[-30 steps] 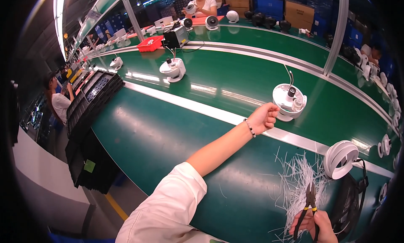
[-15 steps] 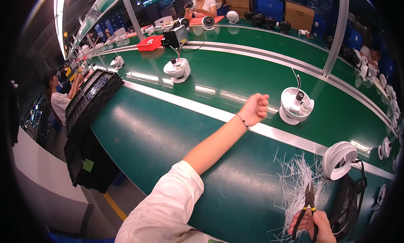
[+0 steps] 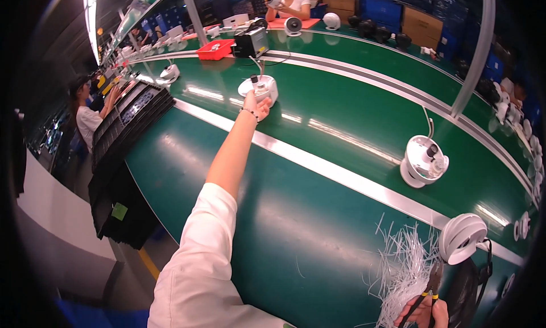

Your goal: Trimming wires and assembling white lighting fixtures on a factory production line.

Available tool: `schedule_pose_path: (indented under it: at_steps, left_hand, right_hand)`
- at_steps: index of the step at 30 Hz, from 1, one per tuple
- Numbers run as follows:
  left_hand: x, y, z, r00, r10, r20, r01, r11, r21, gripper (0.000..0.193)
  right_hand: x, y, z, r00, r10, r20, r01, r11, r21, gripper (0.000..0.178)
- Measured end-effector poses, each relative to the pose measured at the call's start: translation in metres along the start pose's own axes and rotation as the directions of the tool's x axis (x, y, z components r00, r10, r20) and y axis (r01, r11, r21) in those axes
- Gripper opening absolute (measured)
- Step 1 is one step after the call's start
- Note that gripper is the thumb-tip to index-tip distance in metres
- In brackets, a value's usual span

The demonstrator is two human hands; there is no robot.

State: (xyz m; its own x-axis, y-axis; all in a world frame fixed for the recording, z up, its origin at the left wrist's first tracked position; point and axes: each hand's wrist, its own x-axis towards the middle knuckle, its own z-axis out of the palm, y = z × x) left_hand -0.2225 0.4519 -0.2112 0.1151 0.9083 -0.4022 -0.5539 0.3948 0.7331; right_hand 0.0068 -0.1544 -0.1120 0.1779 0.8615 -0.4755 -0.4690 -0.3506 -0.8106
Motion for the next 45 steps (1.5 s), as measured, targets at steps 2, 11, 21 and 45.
schedule_pose_path:
  at_steps: [2,11,21,45]
  left_hand:
    - [0.008,0.001,-0.005,0.999,-0.037,-0.024,0.037,0.999,-0.004,0.04]
    - [0.016,-0.015,-0.011,0.995,-0.026,0.1,0.03,0.999,-0.032,0.035]
    - [-0.154,-0.092,0.092,0.784,-0.038,0.62,-0.121,0.97,0.212,0.025]
    - [-0.373,-0.21,0.073,0.351,-0.475,0.807,-0.108,0.835,0.539,0.031]
  right_hand:
    - [0.003,-0.004,0.003,0.999,-0.031,-0.021,0.031,0.999,-0.031,0.048]
    - [0.003,-0.008,0.015,0.997,-0.051,-0.057,0.049,0.998,-0.034,0.051]
    - [-0.017,0.013,0.006,0.971,-0.239,-0.022,0.231,0.954,-0.192,0.051]
    - [0.003,0.008,-0.007,0.992,-0.099,0.074,0.094,0.993,0.07,0.051]
